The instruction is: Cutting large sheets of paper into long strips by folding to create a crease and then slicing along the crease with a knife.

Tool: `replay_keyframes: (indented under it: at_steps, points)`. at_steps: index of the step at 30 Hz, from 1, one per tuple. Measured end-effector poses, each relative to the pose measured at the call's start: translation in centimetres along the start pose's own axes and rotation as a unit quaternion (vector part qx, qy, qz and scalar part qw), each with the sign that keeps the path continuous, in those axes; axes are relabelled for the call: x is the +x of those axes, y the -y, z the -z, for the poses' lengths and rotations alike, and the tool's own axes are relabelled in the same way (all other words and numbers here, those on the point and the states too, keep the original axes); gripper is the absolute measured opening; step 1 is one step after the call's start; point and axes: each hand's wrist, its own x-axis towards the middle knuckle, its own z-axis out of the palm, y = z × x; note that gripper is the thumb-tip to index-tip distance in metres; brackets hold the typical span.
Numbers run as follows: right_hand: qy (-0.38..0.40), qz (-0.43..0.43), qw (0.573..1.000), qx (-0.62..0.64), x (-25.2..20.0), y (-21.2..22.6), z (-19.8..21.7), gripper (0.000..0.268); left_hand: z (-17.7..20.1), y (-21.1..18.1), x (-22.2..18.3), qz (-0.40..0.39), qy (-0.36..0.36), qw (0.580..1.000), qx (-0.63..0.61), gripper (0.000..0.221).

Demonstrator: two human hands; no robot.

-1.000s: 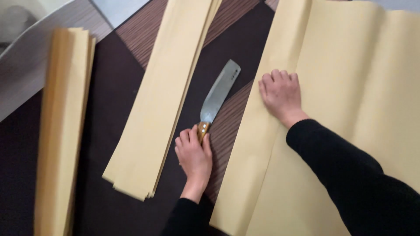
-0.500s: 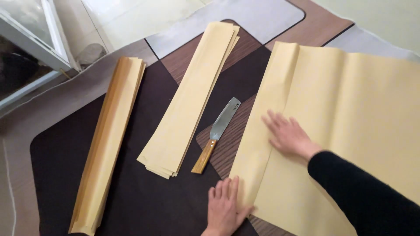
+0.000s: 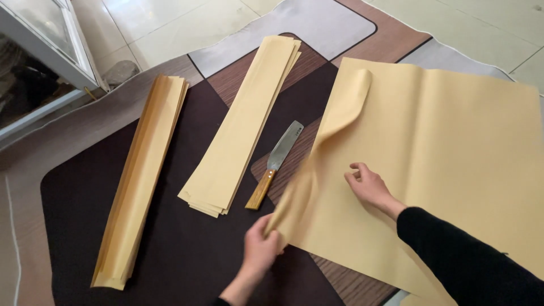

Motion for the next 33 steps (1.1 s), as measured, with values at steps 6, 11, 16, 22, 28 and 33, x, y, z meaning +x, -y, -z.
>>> replay_keyframes:
  at_steps: [6,11,16,22,28,33]
  points:
    - [0.112,-0.093,0.96,0.237,-1.7,4.5,-1.4,0.066,5.1,1.2,-4.8,0.208,-0.036,0.969,-0.126,0.043]
    - [0.135,-0.116,0.955,0.238,-2.1,5.7,-4.2,0.066,7.5,2.0,-9.4,0.254,-0.025,0.967,-0.004,0.042]
    - [0.085,-0.132,0.94,0.303,-0.4,4.8,-6.8,0.044,9.6,2.0,-12.2,0.216,-0.017,0.974,0.073,0.036]
    - [0.045,-0.13,0.944,0.299,-0.3,6.3,-7.7,0.038,13.0,3.5,-13.5,0.153,-0.017,0.973,-0.175,0.03]
    - [0.055,-0.093,0.926,0.363,1.1,8.6,-9.6,0.055,17.4,2.1,-15.6,0.163,-0.032,0.957,-0.239,0.015]
    - [0.112,-0.012,0.909,0.401,-0.9,15.0,-12.4,0.032,20.1,1.1,-18.1,0.184,-0.027,0.945,-0.268,0.016]
